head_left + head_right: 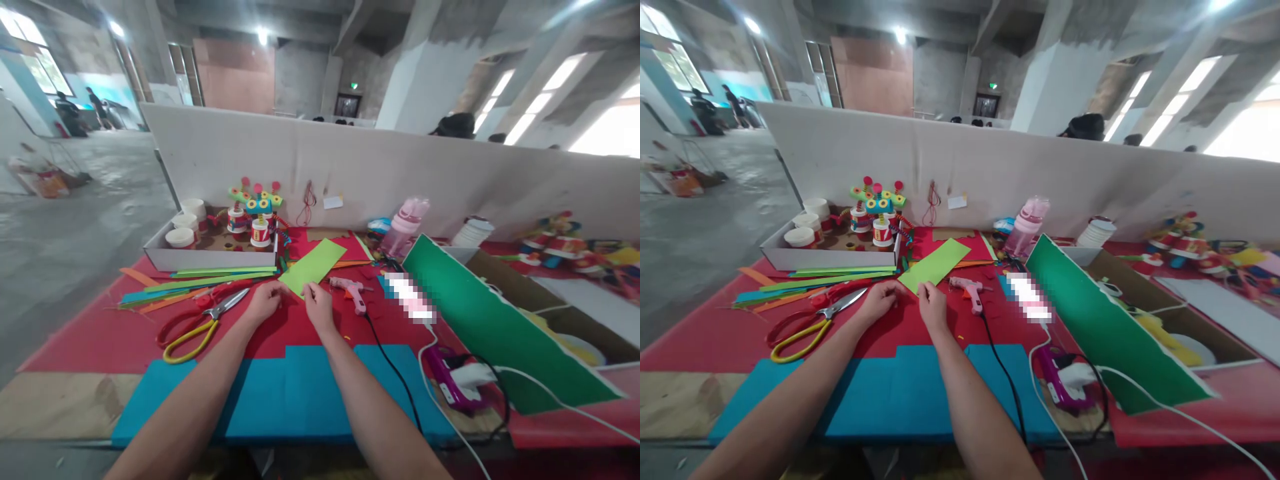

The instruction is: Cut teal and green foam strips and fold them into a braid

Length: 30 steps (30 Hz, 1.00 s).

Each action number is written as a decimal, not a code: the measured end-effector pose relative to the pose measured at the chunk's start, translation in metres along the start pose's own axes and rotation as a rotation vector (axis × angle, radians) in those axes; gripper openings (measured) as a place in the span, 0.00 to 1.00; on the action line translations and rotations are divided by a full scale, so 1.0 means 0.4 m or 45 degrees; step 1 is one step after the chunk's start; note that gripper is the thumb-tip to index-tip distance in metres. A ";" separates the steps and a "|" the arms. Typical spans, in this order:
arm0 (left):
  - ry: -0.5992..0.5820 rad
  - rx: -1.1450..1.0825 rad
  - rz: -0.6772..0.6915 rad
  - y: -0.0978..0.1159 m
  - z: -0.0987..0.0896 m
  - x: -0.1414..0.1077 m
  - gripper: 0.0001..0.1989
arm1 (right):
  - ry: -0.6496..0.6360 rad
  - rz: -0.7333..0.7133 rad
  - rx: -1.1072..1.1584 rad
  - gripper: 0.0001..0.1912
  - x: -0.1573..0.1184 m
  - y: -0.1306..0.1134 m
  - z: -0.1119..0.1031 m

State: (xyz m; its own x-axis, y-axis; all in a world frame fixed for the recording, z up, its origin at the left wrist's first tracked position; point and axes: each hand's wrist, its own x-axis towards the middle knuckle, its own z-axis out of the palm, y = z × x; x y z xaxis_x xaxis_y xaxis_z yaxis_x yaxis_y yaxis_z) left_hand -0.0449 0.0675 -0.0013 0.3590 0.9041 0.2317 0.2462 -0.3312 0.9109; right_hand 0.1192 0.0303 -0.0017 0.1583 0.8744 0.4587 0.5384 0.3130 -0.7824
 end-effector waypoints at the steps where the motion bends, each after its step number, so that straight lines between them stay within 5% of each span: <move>1: 0.016 0.014 -0.008 0.005 -0.001 -0.004 0.08 | -0.006 0.003 -0.001 0.19 -0.001 0.001 0.001; 8: 0.001 0.250 0.009 0.118 -0.053 -0.048 0.11 | -0.036 -0.005 -0.045 0.20 -0.001 0.008 0.006; 12: 0.218 0.632 0.001 0.119 -0.188 -0.030 0.13 | -0.059 0.008 0.005 0.19 0.001 0.008 0.012; 17: 0.161 1.368 -0.150 0.048 -0.328 0.008 0.12 | -0.067 -0.031 0.014 0.19 0.004 -0.002 0.016; 24: 0.080 1.797 -0.156 0.030 -0.302 0.035 0.11 | -0.088 -0.010 0.021 0.19 0.006 0.003 0.019; 30: 0.160 1.826 0.003 0.086 -0.285 0.038 0.13 | -0.092 0.015 0.111 0.19 0.010 0.012 0.024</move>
State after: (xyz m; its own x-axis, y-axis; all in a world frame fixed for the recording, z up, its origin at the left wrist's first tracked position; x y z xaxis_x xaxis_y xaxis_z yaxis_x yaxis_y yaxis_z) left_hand -0.1335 0.1008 0.0723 0.2987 0.8955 0.3298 0.9497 -0.2449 -0.1951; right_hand 0.1145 0.0387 -0.0077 0.1027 0.9016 0.4202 0.4625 0.3307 -0.8226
